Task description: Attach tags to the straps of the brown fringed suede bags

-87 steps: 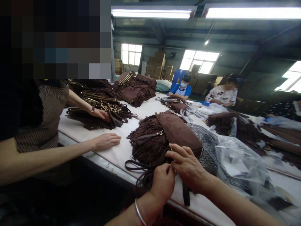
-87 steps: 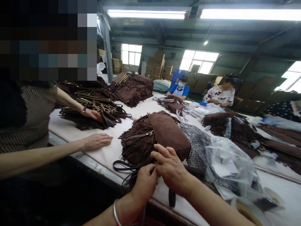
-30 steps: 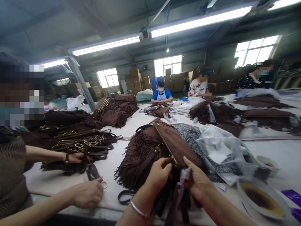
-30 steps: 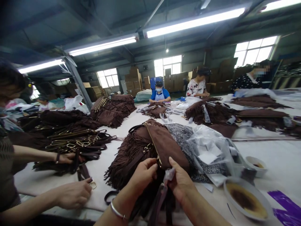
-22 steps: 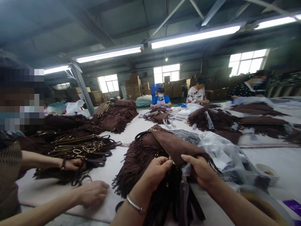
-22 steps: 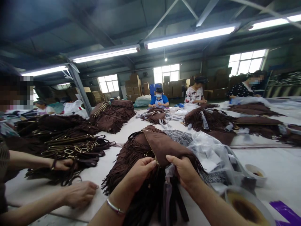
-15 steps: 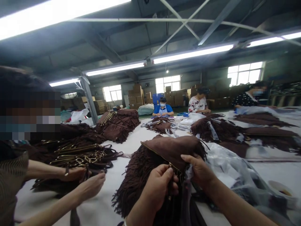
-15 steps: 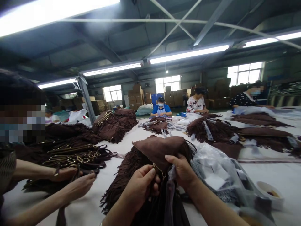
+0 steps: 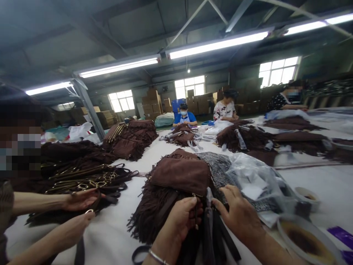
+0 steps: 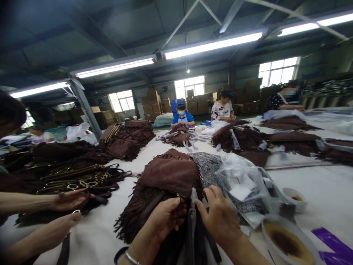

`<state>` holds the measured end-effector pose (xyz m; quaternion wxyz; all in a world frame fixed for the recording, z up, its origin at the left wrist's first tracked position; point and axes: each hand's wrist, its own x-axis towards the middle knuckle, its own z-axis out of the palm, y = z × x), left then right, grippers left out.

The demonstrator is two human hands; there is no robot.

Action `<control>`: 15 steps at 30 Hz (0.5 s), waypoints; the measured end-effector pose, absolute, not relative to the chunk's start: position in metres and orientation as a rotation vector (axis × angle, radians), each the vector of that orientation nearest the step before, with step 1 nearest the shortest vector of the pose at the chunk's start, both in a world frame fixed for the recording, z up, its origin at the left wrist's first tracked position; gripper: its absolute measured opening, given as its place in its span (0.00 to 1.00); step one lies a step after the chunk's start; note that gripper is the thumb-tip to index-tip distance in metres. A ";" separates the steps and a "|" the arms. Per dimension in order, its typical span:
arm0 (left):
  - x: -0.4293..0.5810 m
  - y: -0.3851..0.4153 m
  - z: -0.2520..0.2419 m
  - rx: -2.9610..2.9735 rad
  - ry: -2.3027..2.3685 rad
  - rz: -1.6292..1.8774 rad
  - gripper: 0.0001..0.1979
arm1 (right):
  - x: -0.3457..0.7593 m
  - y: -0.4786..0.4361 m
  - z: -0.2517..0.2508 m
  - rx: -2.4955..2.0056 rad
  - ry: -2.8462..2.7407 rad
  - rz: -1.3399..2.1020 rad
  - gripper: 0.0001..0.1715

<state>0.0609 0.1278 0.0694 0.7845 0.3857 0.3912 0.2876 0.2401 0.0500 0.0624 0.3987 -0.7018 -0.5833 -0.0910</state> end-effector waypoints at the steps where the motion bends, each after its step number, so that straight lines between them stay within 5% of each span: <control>1: 0.063 0.128 0.069 0.838 0.841 0.618 0.16 | 0.231 0.043 0.065 -1.793 -1.538 -0.184 0.19; 7: 0.071 0.129 0.077 0.907 0.854 0.623 0.19 | 0.193 0.056 0.082 -1.913 -1.671 0.233 0.09; 15: 0.085 0.156 0.082 0.841 1.150 0.968 0.22 | 0.206 0.057 0.089 -1.919 -1.794 0.207 0.19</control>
